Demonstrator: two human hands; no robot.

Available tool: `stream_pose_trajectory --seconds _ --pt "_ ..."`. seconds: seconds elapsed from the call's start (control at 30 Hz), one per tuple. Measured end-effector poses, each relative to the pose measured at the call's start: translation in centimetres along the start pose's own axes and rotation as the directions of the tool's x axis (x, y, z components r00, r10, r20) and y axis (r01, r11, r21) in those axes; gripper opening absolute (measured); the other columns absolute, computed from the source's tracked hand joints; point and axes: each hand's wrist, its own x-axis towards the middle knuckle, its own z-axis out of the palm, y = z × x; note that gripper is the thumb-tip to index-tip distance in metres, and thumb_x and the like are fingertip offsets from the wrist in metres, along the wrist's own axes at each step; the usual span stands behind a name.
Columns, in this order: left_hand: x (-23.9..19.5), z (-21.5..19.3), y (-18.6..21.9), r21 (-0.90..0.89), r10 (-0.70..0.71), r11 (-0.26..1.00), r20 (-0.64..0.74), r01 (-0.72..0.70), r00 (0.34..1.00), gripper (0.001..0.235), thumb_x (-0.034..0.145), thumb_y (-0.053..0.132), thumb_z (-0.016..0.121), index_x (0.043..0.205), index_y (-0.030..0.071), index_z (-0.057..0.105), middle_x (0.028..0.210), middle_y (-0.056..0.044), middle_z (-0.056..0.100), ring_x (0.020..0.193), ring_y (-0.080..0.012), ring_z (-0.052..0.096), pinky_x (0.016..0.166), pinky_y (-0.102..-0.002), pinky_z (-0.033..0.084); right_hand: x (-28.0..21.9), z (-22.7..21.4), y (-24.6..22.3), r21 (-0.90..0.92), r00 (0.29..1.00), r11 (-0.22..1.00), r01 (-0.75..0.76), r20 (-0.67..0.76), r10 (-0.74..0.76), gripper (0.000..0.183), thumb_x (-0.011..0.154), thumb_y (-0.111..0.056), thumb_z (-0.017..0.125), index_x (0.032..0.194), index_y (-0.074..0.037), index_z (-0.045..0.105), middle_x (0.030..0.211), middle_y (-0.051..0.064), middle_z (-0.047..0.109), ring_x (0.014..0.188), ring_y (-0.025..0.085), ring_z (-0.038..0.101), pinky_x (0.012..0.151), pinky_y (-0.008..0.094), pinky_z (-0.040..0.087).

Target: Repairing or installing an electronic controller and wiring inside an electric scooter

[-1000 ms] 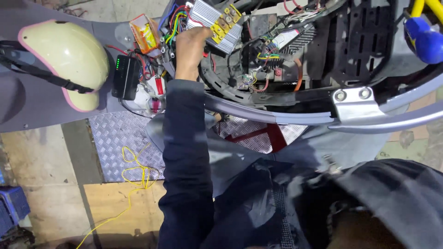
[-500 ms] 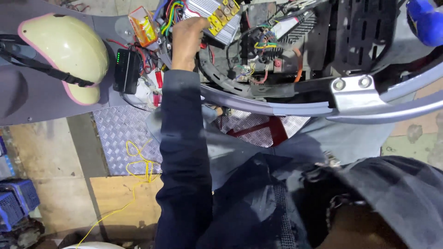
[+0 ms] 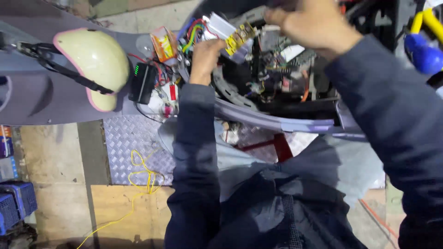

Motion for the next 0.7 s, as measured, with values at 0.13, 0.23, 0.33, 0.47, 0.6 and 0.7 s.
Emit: stream_pose_trajectory --seconds 0.13,0.23,0.33,0.47,0.6,0.7 --pt "0.0 0.1 0.3 -0.041 -0.004 0.999 -0.027 0.003 1.000 0.012 0.073 0.023 0.072 0.075 0.012 0.077 0.064 0.003 0.057 0.058 -0.0120 0.047 0.051 -0.031 0.036 2.8 4.5 6.3 -0.040 0.993 0.992 -0.119 0.008 0.120 0.052 0.085 -0.022 0.068 0.134 -0.006 0.060 0.119 0.012 0.071 0.103 0.025 0.066 0.083 0.037 0.049" --pt "-0.2 0.1 0.9 -0.016 -0.095 0.995 0.046 0.096 0.994 0.028 0.079 0.025 0.070 0.097 0.005 0.079 0.102 -0.006 0.077 0.098 -0.0195 0.069 0.078 -0.033 0.052 2.8 6.3 5.4 0.505 0.921 0.771 -0.389 0.241 0.306 0.049 0.095 -0.004 0.060 0.143 -0.005 0.050 0.130 0.013 0.063 0.098 0.022 0.067 0.077 0.034 0.066" --pt "0.8 0.1 -0.9 -0.074 0.061 0.996 0.057 -0.057 0.997 0.015 0.081 0.017 0.076 0.069 0.012 0.069 0.068 0.005 0.057 0.070 -0.0111 0.052 0.070 -0.027 0.039 3.1 6.7 5.0 0.579 0.852 0.625 -0.524 0.336 0.402 0.037 0.101 -0.008 0.053 0.138 -0.008 0.057 0.116 0.010 0.072 0.098 0.020 0.074 0.082 0.035 0.063" --pt "1.0 0.0 -1.1 -0.029 -0.028 0.999 0.054 0.029 0.998 0.031 0.080 0.025 0.078 0.102 0.003 0.077 0.103 -0.005 0.073 0.096 -0.0159 0.065 0.083 -0.028 0.049 3.1 6.4 4.6 0.586 0.867 0.641 -0.496 0.295 0.401 0.030 0.099 -0.005 0.056 0.128 -0.004 0.065 0.108 0.010 0.074 0.092 0.018 0.075 0.077 0.031 0.065" --pt "0.9 -0.1 -1.4 -0.033 0.102 0.995 0.094 -0.099 0.990 0.013 0.084 0.020 0.075 0.081 0.007 0.077 0.080 0.001 0.069 0.081 -0.0118 0.062 0.078 -0.028 0.047 3.3 6.4 4.9 0.605 0.834 0.581 -0.544 0.313 0.454 0.022 0.099 -0.004 0.060 0.120 0.000 0.065 0.107 0.014 0.075 0.090 0.022 0.077 0.076 0.034 0.066" --pt "0.6 -0.2 -1.3 -0.022 0.107 0.994 0.099 -0.106 0.989 0.018 0.085 0.022 0.075 0.072 0.011 0.068 0.073 0.005 0.059 0.077 -0.0103 0.055 0.078 -0.027 0.042 3.4 6.4 4.6 0.606 0.817 0.557 -0.568 0.333 0.471 0.020 0.098 -0.008 0.064 0.117 -0.002 0.065 0.107 0.014 0.075 0.091 0.024 0.078 0.077 0.036 0.066"
